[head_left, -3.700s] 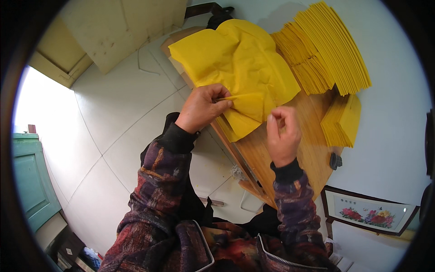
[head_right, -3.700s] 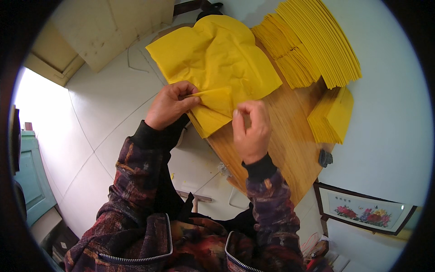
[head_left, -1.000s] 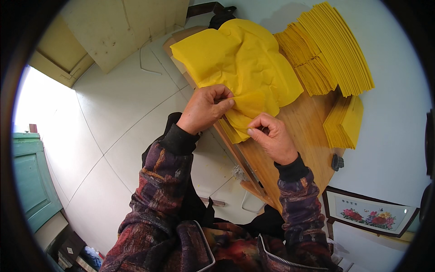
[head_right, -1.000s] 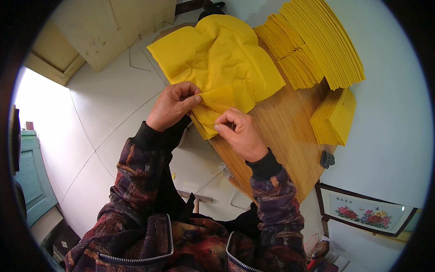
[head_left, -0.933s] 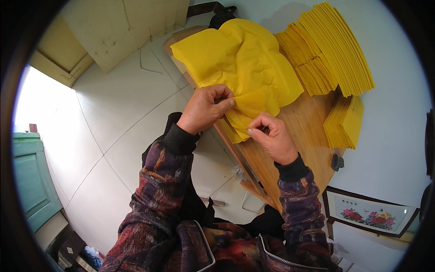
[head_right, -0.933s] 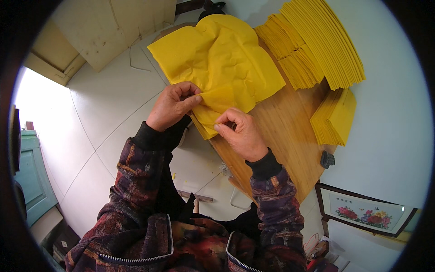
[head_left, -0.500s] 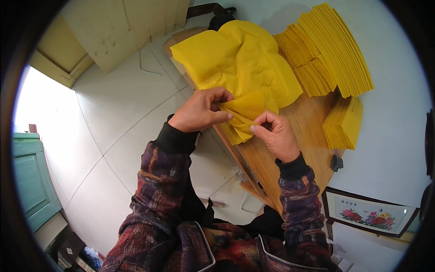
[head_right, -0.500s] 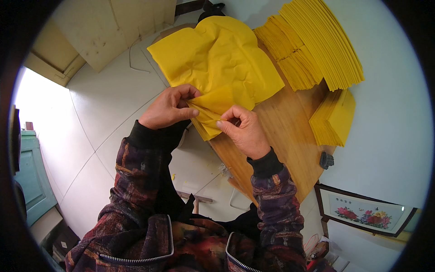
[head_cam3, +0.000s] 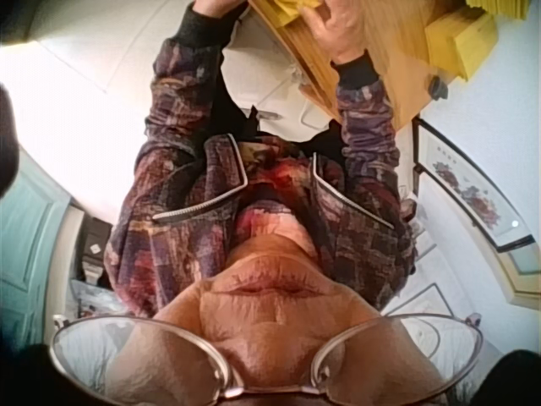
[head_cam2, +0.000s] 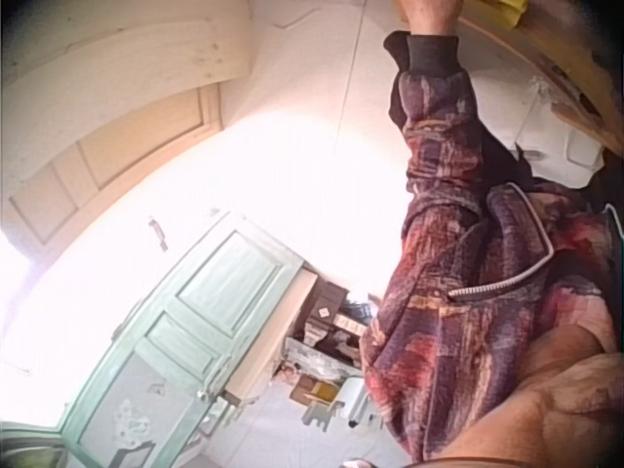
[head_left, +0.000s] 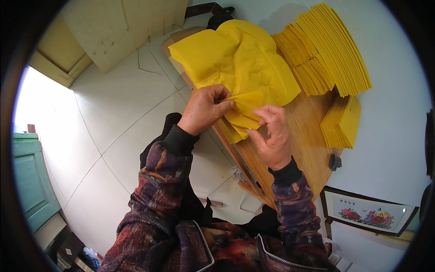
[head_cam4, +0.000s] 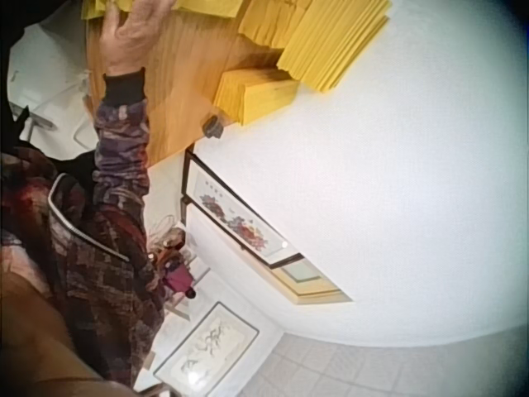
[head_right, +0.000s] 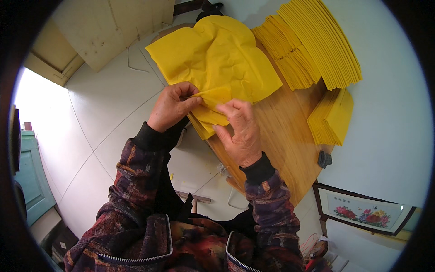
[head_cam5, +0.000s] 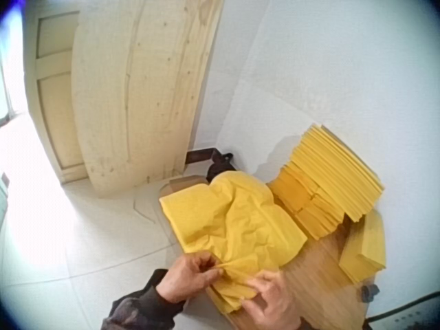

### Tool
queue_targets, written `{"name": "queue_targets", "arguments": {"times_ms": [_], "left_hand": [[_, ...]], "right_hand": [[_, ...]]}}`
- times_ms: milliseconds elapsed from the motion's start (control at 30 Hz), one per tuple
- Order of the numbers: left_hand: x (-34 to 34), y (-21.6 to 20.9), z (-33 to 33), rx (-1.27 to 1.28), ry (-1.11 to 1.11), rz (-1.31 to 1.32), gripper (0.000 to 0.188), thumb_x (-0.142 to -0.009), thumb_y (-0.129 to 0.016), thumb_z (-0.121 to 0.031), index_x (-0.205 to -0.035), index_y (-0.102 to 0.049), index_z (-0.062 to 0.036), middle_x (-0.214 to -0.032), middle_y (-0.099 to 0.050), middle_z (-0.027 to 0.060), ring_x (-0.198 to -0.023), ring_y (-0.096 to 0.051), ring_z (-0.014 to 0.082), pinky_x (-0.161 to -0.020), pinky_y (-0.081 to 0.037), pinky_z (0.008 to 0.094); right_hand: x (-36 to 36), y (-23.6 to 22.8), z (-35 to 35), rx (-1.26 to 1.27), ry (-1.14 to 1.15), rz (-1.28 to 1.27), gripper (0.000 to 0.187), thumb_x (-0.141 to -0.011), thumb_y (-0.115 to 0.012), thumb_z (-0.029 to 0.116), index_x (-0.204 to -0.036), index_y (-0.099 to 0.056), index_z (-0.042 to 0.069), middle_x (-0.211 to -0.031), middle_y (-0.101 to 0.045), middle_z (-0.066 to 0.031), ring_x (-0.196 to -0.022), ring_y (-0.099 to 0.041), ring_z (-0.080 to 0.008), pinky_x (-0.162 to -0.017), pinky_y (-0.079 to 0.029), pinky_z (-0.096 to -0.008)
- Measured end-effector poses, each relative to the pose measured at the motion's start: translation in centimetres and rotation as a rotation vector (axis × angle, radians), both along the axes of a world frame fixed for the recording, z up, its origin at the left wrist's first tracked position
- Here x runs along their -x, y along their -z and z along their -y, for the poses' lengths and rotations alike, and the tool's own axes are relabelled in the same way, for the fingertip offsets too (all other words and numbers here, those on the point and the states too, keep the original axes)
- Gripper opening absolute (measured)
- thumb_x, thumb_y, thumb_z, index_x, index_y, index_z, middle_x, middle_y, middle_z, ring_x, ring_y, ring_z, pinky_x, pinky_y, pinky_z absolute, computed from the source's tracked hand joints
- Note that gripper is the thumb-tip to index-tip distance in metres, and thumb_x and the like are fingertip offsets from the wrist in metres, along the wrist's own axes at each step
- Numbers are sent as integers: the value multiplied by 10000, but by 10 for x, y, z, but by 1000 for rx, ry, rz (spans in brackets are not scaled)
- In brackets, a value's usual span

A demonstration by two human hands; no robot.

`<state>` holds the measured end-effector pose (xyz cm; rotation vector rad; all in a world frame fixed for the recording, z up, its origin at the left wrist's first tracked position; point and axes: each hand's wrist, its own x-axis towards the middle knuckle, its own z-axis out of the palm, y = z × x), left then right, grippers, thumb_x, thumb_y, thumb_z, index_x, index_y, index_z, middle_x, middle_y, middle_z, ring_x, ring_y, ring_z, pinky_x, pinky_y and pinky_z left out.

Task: The person folds yellow padded envelopes on a wooden table. They smooth the folds, stack the finished items, and occasionally inspect the edges of the material. The person handles the envelopes one at a time and places the completed stack on the table.

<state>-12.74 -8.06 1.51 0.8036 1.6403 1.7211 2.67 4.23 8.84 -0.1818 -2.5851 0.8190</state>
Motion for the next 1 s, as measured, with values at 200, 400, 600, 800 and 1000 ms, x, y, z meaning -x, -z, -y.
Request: {"name": "queue_targets", "arguments": {"times_ms": [200,400,600,800,1000], "left_hand": [[0,-2,1,12,0,-27,117,-858,-652,-96,-878,-598,6,-784,-611,-17,-722,-541,53,-660,-460,219],[2,-2,4,4,32,2,109,-866,-643,-84,-898,-599,10,-809,-604,-16,-738,-543,56,-675,-464,218],[3,-2,5,-14,61,27,106,-880,-629,-71,-930,-593,16,-835,-598,-19,-758,-539,52,-686,-461,213],[5,0,6,-65,96,24,105,-877,-629,-63,-934,-593,17,-836,-598,-24,-767,-538,48,-683,-462,211],[2,3,2,-54,31,68,154,-837,-647,-89,-897,-591,40,-758,-604,36,-740,-562,95,-680,-474,255]], "right_hand": [[0,5,-5,52,-94,121,141,-743,-697,-9,-858,-619,15,-1054,-501,-130,-904,-551,-267,-729,-482,-315],[6,6,-6,322,-45,198,90,-758,-669,-13,-794,-589,6,-1030,-493,-118,-916,-531,-231,-760,-446,-286],[7,3,-9,397,-4,250,105,-755,-682,-10,-778,-582,15,-1035,-495,-95,-901,-524,-181,-741,-441,-272],[9,7,-15,577,-13,231,168,-777,-706,-6,-780,-545,41,-1037,-488,-21,-745,-439,-57,-674,-389,-182],[6,3,-18,533,-57,285,150,-804,-714,40,-801,-564,37,-1025,-508,-26,-759,-448,-62,-686,-398,-198]]}}
